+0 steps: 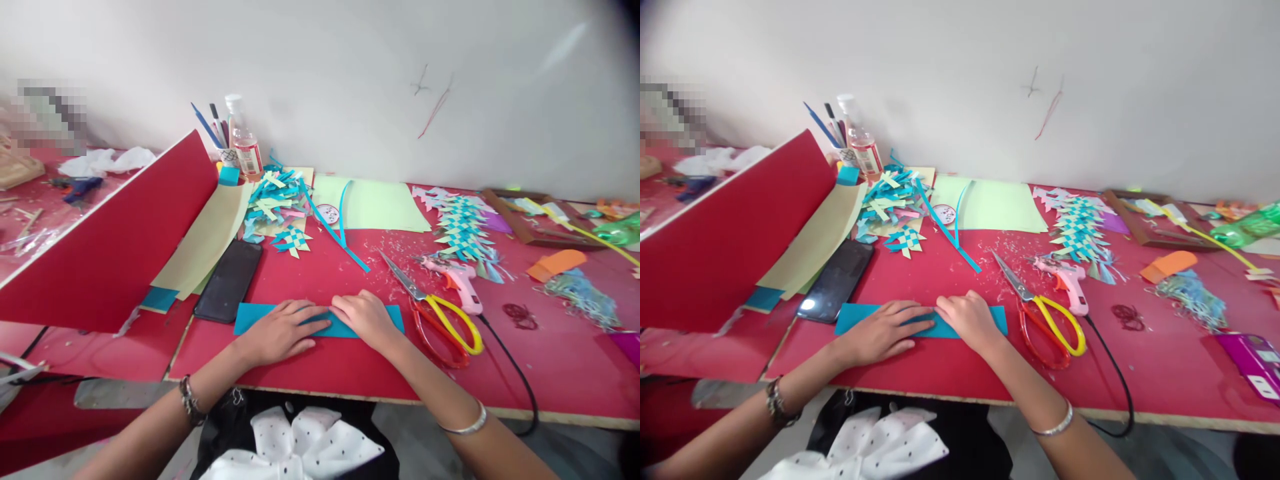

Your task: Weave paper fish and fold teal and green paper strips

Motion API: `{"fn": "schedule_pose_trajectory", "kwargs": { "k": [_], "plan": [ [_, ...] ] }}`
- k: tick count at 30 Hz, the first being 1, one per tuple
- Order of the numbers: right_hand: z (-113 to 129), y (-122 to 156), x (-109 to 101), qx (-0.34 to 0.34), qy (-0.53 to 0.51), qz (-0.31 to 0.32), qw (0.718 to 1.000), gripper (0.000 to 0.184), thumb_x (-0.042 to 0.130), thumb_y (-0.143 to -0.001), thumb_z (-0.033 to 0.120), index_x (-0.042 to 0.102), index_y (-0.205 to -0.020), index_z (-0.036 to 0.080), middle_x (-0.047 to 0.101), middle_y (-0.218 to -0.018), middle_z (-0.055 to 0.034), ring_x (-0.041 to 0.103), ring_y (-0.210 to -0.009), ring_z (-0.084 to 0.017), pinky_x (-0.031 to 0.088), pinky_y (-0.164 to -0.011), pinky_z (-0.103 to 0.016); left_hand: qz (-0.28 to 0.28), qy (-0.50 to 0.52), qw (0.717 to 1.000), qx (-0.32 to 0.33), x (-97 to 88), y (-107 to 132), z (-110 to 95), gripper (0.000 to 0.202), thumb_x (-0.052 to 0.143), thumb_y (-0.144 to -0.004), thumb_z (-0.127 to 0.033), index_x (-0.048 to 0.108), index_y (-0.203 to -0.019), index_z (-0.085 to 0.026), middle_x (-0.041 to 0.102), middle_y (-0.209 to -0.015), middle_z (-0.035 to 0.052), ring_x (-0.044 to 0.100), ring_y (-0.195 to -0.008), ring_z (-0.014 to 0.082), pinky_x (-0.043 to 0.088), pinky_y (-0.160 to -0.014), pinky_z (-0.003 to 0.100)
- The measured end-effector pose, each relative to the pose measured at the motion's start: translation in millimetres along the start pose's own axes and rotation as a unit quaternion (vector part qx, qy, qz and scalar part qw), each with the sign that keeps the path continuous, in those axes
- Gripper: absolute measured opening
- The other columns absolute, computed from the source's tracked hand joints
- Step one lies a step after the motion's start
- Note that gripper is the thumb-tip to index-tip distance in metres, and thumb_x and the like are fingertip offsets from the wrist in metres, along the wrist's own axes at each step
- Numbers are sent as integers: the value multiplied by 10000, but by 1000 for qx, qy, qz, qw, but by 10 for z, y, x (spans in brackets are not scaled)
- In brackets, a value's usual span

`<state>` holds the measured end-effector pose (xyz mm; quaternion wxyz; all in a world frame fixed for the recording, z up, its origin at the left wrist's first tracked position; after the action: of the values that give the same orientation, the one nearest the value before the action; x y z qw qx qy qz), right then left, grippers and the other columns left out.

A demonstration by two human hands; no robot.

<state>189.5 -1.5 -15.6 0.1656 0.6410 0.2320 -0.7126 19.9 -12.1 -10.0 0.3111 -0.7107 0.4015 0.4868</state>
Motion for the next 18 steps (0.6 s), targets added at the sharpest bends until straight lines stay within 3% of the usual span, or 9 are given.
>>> {"fn": "schedule_pose_trajectory", "kwargs": {
  "k": [3,5,9,18],
  "plan": [
    [-6,-1,9,-4,-3,5,1000,195,407,-856,239,515,-700,191,607,-593,25,524,-541,-91,198,-560,-251,61,30,997,47,-21,14,-29,577,301,-839,-474,168,-1343,-226,270,-1386,29,208,-1265,196,117,-1036,368],
    [-8,-1,15,-4,-7,7,1000,201,403,-860,255,516,-706,191,611,-601,24,529,-553,-92,198,-561,-250,89,46,993,64,-28,38,-29,663,310,-809,-537,112,-1354,-215,219,-1403,37,163,-1285,193,47,-1046,373],
    [-12,0,15,-1,-6,2,1000,231,382,-871,291,515,-710,191,611,-603,24,533,-559,-94,201,-563,-250,112,58,990,71,-17,117,7,694,330,-777,-581,126,-1350,-246,176,-1413,31,131,-1294,212,-1,-1042,397],
    [-11,-5,10,-3,-8,1,1000,250,361,-879,301,516,-719,187,617,-609,12,545,-564,-99,212,-566,-248,103,44,992,51,-97,283,37,656,351,-779,-559,152,-1340,-282,221,-1400,18,167,-1286,214,52,-1041,418]
  ]
}}
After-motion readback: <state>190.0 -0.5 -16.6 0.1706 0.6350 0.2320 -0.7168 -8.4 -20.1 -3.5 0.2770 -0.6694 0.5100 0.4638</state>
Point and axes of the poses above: each hand's wrist, its own y-axis away from the middle knuckle, its own x-axis out of the palm, z = x × y, the point moved 3 cm from there along -y, towards the middle knuckle
